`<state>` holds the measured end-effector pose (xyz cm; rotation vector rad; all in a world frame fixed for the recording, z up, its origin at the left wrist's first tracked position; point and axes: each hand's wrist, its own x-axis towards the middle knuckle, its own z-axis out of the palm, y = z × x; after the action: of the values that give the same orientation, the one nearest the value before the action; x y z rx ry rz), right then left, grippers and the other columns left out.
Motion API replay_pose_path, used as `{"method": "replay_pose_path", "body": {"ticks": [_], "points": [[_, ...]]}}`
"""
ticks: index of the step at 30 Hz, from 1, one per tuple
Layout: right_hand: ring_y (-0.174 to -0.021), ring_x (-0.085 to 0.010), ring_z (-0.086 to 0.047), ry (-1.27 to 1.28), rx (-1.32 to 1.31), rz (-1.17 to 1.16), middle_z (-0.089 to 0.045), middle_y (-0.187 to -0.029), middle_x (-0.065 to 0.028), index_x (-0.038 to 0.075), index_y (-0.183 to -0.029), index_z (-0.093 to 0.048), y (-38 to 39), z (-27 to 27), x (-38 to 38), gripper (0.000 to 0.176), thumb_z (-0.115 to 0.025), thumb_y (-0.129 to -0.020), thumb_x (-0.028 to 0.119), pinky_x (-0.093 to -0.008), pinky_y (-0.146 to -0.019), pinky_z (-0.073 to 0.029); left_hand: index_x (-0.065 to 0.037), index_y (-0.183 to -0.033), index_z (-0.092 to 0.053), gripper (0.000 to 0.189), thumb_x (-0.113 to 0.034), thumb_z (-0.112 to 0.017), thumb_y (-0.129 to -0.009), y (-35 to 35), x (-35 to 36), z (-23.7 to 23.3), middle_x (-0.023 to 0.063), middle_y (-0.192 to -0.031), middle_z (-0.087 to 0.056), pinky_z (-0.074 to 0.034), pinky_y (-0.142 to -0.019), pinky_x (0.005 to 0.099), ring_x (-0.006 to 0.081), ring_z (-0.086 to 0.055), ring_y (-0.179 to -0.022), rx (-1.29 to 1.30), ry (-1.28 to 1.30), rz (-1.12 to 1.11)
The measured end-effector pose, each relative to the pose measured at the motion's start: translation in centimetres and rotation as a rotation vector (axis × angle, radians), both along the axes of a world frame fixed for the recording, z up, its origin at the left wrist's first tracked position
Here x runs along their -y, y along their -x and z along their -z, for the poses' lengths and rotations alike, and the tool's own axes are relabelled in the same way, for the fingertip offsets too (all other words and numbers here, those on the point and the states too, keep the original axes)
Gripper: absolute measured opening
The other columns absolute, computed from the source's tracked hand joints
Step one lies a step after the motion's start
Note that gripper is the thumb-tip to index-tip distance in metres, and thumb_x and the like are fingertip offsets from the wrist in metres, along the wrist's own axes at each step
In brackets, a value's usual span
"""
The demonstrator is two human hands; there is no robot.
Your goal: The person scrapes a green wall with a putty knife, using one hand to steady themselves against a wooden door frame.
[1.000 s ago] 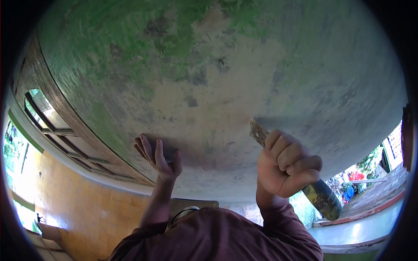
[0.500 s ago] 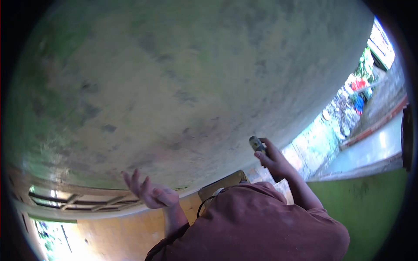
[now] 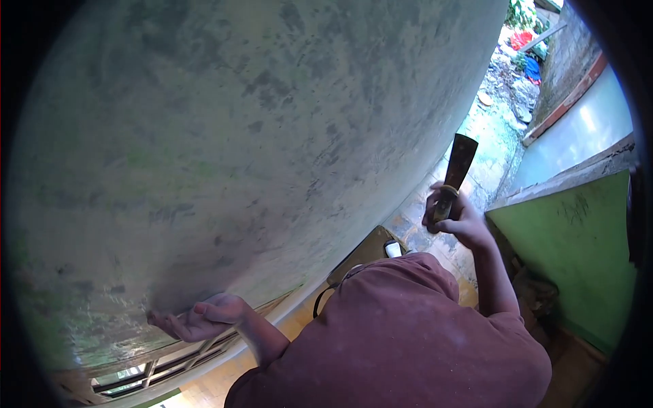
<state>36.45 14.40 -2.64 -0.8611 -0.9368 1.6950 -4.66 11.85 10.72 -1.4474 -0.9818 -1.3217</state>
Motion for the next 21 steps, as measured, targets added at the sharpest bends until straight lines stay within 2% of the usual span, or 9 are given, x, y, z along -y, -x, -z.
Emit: {"method": "replay_pose_path", "body": {"ticks": [2,3,4,7,10,11,14,18,21], "points": [[-0.072,-0.0207,-0.061,0.201,-0.166,0.065,-0.053,-0.088,-0.0092,0.007,-0.123,-0.041,1.0,2.9,1.2,0.063,-0.057,-0.062,-0.002,-0.0330,-0.068,-0.050,0.000,-0.126,-0.039,0.041,-0.018,-0.045,-0.090,0.5,0.1,-0.1,0.0216,-0.136,-0.038,-0.020,-0.111,0.0503,0.0374,-0.028,-0.134,-0.047,0.015,-0.032],[-0.062,-0.0185,-0.056,0.235,-0.101,0.105,-0.051,-0.084,-0.0083,0.007,-0.122,-0.042,1.7,4.0,1.6,0.062,-0.049,-0.061,-0.001,-0.0309,-0.060,-0.048,-0.001,-0.128,-0.038,0.042,-0.018,-0.045,-0.090,0.7,0.2,-0.2,0.0221,-0.136,-0.037,-0.020,-0.111,0.0497,0.0376,-0.028,-0.134,-0.090,0.015,-0.067],[-0.058,-0.0161,-0.053,0.256,-0.048,0.096,-0.051,-0.080,-0.0072,0.007,-0.119,-0.045,1.9,4.7,2.0,0.048,-0.051,-0.072,0.005,-0.0297,-0.056,-0.046,-0.001,-0.128,-0.038,0.042,-0.018,-0.045,-0.090,0.7,0.3,-0.2,0.0221,-0.136,-0.037,-0.020,-0.111,0.0497,0.0376,-0.028,-0.134,-0.094,0.027,-0.061],[-0.058,-0.0117,-0.053,0.329,0.088,0.022,-0.052,-0.068,-0.0014,0.003,-0.106,-0.053,2.5,6.4,2.4,0.024,-0.052,-0.091,0.022,-0.0241,-0.056,-0.044,0.001,-0.129,-0.036,0.046,-0.019,-0.046,-0.090,0.4,0.1,-0.3,0.0237,-0.138,-0.036,-0.020,-0.111,0.0483,0.0373,-0.029,-0.133,-0.094,0.036,-0.068],[-0.058,-0.0104,-0.052,0.219,0.304,-0.155,-0.053,-0.068,-0.0014,0.002,-0.098,-0.054,2.5,8.3,2.0,0.019,-0.052,-0.089,0.019,-0.0230,-0.057,-0.045,0.004,-0.133,-0.031,0.052,-0.020,-0.047,-0.090,0.2,-0.3,-0.4,0.0252,-0.140,-0.033,-0.020,-0.111,0.0470,0.0369,-0.029,-0.134,-0.068,0.040,0.002],[-0.061,-0.0087,-0.053,0.267,0.220,-0.163,-0.054,-0.070,-0.0010,0.002,-0.092,-0.053,2.8,8.5,2.0,0.015,-0.053,-0.088,0.016,-0.0229,-0.058,-0.046,0.005,-0.135,-0.028,0.055,-0.018,-0.049,-0.090,0.3,-0.2,-0.6,0.0259,-0.141,-0.031,-0.023,-0.111,0.0466,0.0370,-0.029,-0.134,-0.090,0.041,-0.038],[-0.064,-0.0082,-0.054,0.270,0.193,-0.170,-0.054,-0.071,-0.0013,0.003,-0.088,-0.052,3.6,9.3,1.1,0.011,-0.053,-0.086,0.014,-0.0232,-0.056,-0.045,0.006,-0.137,-0.024,0.058,-0.016,-0.051,-0.090,0.0,-0.2,-0.5,0.0268,-0.142,-0.029,-0.024,-0.111,0.0472,0.0380,-0.028,-0.135,-0.098,0.052,-0.070],[-0.054,-0.0092,-0.051,0.201,0.341,-0.296,-0.050,-0.064,-0.0003,0.003,-0.086,-0.050,5.4,9.4,-1.2,0.027,-0.055,-0.093,0.029,-0.0248,-0.050,-0.043,0.006,-0.137,-0.025,0.058,-0.014,-0.051,-0.089,-0.1,-0.5,-0.5,0.0269,-0.143,-0.028,-0.021,-0.112,0.0495,0.0398,-0.026,-0.135,-0.097,0.060,-0.075],[-0.051,-0.0091,-0.049,0.214,0.382,-0.167,-0.050,-0.062,-0.0004,0.003,-0.083,-0.049,7.1,7.0,-3.7,0.034,-0.053,-0.095,0.034,-0.0252,-0.049,-0.042,0.006,-0.137,-0.026,0.058,-0.014,-0.053,-0.089,-0.1,-0.4,-0.4,0.0266,-0.141,-0.029,-0.023,-0.111,0.0500,0.0400,-0.027,-0.135,-0.097,0.058,-0.066]]}}
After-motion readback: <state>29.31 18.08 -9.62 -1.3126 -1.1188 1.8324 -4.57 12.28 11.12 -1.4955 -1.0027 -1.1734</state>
